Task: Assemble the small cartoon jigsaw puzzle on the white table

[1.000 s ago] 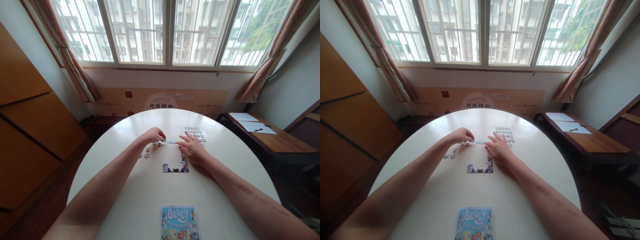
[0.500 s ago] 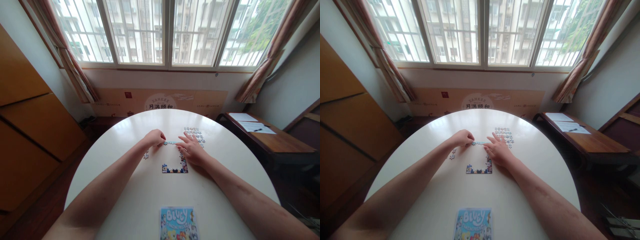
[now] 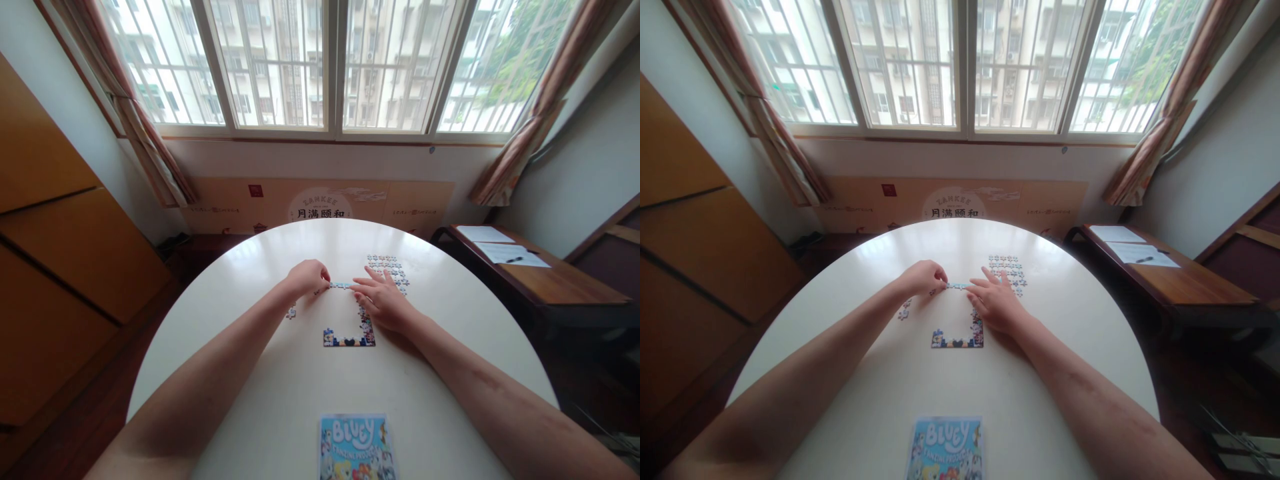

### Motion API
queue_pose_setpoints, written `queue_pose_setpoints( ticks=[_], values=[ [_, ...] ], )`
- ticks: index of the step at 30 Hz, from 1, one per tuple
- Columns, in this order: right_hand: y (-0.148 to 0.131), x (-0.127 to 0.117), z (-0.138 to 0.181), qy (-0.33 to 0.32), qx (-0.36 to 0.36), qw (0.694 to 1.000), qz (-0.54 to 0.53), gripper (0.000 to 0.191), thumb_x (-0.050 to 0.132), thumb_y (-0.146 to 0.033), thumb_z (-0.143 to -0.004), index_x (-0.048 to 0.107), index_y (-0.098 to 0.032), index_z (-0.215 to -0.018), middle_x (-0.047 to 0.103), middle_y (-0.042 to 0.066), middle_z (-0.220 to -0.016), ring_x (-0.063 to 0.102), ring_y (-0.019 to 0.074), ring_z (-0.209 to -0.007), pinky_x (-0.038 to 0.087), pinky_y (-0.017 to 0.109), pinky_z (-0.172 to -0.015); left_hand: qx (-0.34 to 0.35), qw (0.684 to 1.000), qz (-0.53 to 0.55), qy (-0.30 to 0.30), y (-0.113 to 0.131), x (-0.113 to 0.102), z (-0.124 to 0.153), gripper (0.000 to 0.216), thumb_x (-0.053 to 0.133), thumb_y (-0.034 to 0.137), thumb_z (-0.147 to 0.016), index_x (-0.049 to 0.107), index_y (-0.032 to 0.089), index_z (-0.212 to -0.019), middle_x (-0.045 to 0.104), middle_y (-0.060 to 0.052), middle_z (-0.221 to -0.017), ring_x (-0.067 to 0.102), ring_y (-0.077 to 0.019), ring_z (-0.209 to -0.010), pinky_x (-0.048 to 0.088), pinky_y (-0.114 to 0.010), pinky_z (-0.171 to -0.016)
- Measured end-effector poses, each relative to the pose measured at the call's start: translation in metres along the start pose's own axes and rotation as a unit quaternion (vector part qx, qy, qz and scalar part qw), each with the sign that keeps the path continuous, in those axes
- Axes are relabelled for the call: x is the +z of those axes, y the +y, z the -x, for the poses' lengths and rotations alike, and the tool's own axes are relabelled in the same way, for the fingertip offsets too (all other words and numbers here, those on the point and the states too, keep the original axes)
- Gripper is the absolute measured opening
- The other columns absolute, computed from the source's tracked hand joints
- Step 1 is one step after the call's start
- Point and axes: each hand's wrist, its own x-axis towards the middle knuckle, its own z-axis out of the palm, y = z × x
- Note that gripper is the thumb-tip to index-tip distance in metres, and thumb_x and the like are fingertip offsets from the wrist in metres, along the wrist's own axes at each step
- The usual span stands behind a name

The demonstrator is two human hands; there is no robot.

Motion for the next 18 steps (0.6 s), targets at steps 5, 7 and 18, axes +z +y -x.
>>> queue_pose_setpoints(
  ticks=[5,7,18],
  values=[
    [0.0003,-0.0003,-0.0001,-0.01,-0.008,1.0,-0.011,0.043,0.032,-0.037,-0.105,0.069,-0.029,-0.126,0.063,0.004,-0.141,0.029,0.038,-0.15,0.011,0.074,-0.117,0.004,1.0,-0.006,0.009,0.0021,-0.0003,0.0019,0.025,0.07,0.025,-0.071,0.082,0.025,-0.093,0.078,-0.004,-0.097,0.068,-0.02,-0.084,0.044,-0.024,-0.062],
    [0.0008,-0.0004,-0.0004,-0.012,-0.008,1.0,-0.014,0.043,0.032,-0.037,-0.106,0.07,-0.029,-0.125,0.063,0.004,-0.141,0.031,0.0378,-0.15,0.012,0.074,-0.117,0.003,1.0,-0.009,0.013,0.0034,-0.0004,0.003,0.024,0.071,0.025,-0.071,0.082,0.026,-0.092,0.078,-0.003,-0.097,0.067,-0.0198,-0.083,0.044,-0.024,-0.063],
    [0.0053,-0.0062,0.0001,0.054,0.018,0.998,-0.004,0.043,0.034,-0.036,-0.105,0.066,-0.025,-0.132,0.054,0.008,-0.151,0.027,0.0353,-0.152,0.012,0.07,-0.119,0.006,1.0,-0.018,0.022,0.0068,0.0003,0.0051,0.021,0.07,0.022,-0.071,0.082,0.025,-0.088,0.078,-0.005,-0.094,0.067,-0.023,-0.086,0.045,-0.027,-0.067]
  ],
)
